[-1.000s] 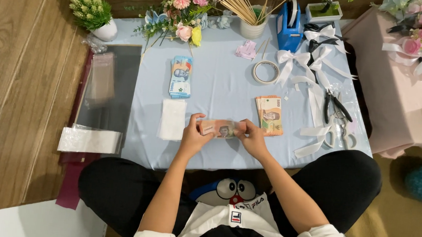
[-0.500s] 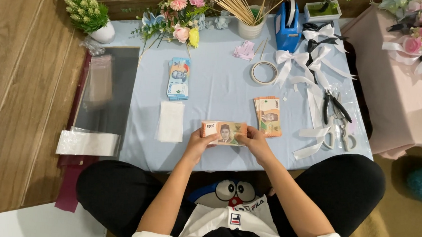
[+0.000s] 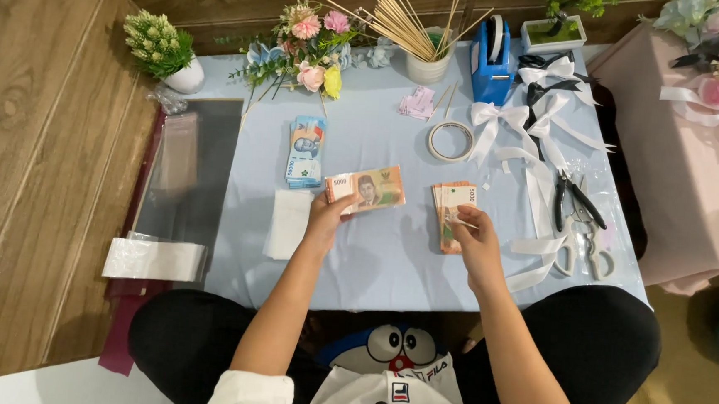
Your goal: The person sits cross-legged at a table and wraps individual 5000 banknotes in clear plastic sleeves. They fold the sleeves around each note, align the edges, and place the wrapped notes into a stack. The process is repeated for multiple notes.
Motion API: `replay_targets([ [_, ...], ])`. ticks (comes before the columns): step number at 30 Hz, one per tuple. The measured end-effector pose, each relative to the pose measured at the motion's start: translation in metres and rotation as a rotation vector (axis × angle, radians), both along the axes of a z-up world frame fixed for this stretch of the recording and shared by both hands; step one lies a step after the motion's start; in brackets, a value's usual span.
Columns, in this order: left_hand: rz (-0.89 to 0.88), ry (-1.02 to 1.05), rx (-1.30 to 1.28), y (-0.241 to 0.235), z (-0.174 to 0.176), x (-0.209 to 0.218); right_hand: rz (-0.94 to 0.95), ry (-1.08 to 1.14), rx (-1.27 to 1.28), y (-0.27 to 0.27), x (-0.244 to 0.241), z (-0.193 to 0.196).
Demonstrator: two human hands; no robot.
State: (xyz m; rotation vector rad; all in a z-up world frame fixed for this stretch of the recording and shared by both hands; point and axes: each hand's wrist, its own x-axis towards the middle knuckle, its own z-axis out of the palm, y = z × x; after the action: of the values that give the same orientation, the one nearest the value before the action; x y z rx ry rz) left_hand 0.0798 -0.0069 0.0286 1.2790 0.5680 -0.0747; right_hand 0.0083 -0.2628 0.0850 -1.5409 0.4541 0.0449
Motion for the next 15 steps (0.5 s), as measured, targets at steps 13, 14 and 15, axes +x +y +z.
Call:
replay_targets([
  [13,0.64,-0.009,-0.479,-0.039,-0.091,0.132,-0.097,-0.024,0.022,-0.012,0.004,0.006],
  [14,0.715,0.026,-0.475,-0.04,-0.106,0.141,-0.108,-0.026,0.03,-0.012,0.004,0.008],
  [15,0.79,0.062,-0.471,-0.041,-0.121,0.149,-0.119,-0.028,0.038,-0.012,0.004,0.01],
])
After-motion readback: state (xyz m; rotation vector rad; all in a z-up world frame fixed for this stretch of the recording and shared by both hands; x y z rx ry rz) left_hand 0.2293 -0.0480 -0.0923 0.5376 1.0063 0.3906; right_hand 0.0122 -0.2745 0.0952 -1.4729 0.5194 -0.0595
